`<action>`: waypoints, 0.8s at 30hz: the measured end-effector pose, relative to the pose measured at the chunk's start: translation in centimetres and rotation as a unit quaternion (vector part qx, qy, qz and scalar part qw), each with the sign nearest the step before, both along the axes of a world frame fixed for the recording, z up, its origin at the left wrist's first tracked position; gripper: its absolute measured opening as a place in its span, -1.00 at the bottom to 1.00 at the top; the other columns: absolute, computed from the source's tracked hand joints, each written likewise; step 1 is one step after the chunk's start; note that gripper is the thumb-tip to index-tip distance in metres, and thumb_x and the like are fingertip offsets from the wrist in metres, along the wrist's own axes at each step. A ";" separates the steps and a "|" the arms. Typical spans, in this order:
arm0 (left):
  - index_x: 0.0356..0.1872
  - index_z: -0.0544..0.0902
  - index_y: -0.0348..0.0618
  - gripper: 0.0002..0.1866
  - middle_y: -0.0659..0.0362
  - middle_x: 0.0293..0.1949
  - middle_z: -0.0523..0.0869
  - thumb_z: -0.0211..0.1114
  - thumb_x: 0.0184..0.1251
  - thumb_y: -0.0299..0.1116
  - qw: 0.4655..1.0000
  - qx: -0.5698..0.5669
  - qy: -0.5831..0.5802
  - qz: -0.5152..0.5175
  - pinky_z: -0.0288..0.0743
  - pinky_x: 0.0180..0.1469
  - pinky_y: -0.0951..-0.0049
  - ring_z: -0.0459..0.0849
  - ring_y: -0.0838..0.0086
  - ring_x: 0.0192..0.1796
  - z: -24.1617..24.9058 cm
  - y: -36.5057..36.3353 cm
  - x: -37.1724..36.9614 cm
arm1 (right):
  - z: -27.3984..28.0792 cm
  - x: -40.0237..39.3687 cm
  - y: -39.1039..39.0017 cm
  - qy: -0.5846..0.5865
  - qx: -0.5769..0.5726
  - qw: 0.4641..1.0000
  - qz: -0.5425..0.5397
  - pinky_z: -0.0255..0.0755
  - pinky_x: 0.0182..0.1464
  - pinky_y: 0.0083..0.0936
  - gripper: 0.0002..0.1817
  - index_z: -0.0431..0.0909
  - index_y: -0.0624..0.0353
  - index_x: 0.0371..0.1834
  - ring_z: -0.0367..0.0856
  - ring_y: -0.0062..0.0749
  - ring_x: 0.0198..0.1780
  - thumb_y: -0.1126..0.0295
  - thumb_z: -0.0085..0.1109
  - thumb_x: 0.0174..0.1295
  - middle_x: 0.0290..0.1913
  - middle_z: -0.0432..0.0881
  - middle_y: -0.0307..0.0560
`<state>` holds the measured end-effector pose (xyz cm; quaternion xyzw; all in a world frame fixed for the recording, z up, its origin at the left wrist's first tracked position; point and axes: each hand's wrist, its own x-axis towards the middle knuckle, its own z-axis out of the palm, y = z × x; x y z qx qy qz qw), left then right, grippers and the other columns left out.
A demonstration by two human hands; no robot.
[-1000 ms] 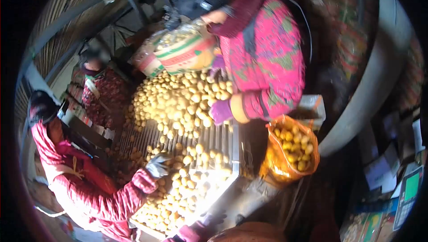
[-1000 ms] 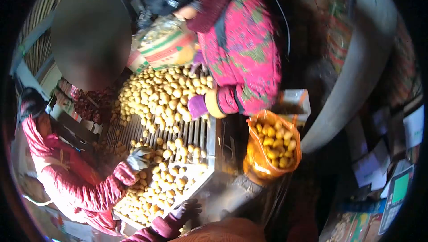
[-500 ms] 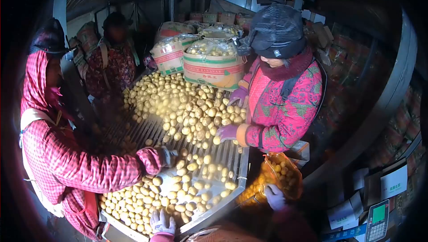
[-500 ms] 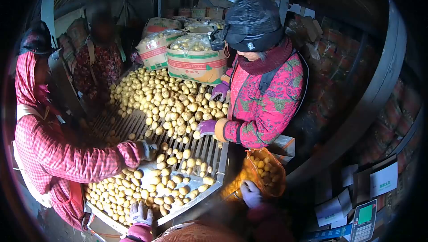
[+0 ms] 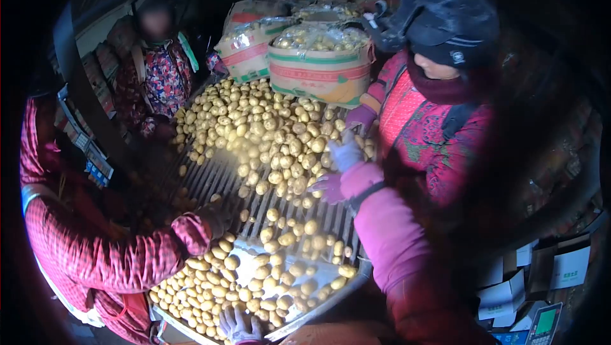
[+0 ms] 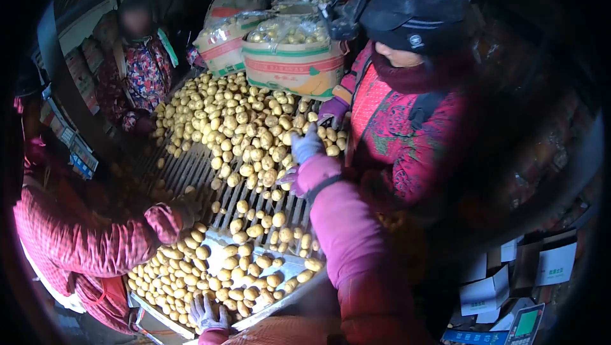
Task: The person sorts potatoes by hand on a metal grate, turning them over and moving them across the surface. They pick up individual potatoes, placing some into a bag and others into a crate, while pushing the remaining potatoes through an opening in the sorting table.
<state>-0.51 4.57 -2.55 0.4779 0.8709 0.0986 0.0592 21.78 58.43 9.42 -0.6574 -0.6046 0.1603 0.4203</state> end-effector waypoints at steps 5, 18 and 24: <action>0.27 0.45 -0.12 -0.30 -0.16 0.36 0.32 0.26 0.07 -0.04 0.999 0.026 0.019 0.005 0.01 0.42 -0.19 0.15 -0.21 0.42 1.1 1.1 0.8 | 3.2 -0.9 -2.0 0.088 -0.209 0.947 0.229 0.57 -0.13 -0.15 -0.71 0.50 0.12 -0.02 0.68 0.08 -0.19 0.27 0.08 0.24 -0.19 0.67 0.18; 0.32 0.39 -0.15 -0.28 -0.18 0.37 0.30 0.26 0.14 -0.04 0.999 -0.030 0.015 -0.004 0.00 0.41 -0.21 0.14 -0.23 0.43 1.4 1.5 0.7 | -8.1 1.1 -11.8 -0.460 -0.252 0.741 0.419 0.46 0.10 -0.02 -0.27 0.11 -0.25 0.52 0.68 0.05 0.00 0.49 -0.09 0.24 0.04 0.65 0.23; 0.32 0.37 -0.16 -0.27 -0.20 0.35 0.31 0.22 0.15 0.01 1.000 -0.002 0.029 -0.002 0.03 0.41 -0.22 0.17 -0.23 0.41 -0.5 0.9 0.7 | -11.6 1.1 -12.5 -0.450 -0.245 0.739 0.437 0.47 -0.13 -0.04 -0.40 0.28 -0.11 0.39 0.71 0.04 -0.18 0.41 0.01 0.20 -0.19 0.71 0.05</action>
